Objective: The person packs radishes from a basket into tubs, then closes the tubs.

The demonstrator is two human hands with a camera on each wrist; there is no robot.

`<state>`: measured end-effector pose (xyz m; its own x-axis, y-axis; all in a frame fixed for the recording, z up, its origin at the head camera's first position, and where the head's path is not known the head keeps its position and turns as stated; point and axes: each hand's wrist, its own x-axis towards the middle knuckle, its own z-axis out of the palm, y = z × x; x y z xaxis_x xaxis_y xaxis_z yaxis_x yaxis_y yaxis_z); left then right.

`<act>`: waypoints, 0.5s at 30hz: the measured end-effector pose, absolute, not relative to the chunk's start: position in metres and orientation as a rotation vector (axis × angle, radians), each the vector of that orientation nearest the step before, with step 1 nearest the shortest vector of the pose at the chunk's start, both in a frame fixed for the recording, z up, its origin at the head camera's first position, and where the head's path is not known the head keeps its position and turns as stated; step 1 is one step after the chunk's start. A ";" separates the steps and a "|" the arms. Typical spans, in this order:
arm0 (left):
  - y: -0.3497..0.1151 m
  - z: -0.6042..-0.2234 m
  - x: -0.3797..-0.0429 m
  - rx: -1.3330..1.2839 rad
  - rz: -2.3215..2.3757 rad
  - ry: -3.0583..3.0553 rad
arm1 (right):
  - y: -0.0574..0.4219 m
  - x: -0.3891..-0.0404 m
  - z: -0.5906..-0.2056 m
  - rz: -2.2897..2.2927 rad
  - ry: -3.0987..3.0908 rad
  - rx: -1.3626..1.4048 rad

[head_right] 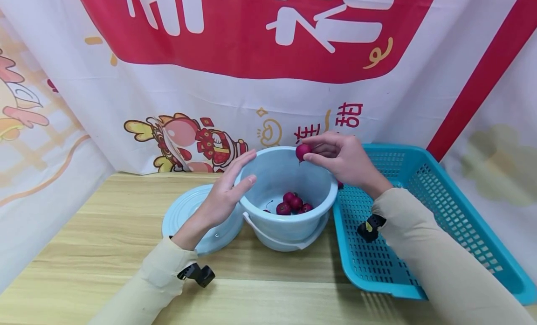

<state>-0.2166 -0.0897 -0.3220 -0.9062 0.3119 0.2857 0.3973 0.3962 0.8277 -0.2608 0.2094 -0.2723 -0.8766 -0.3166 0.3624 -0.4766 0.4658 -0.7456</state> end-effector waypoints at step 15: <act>-0.089 -0.322 -0.216 -0.637 -1.551 -2.558 | 0.188 -0.254 -0.275 1.252 -2.611 0.754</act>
<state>-0.2163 -0.0891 -0.3217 -0.9099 0.3061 0.2800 0.3898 0.4001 0.8294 -0.2542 0.1878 -0.2752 -0.8627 -0.3748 0.3396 -0.4994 0.5254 -0.6889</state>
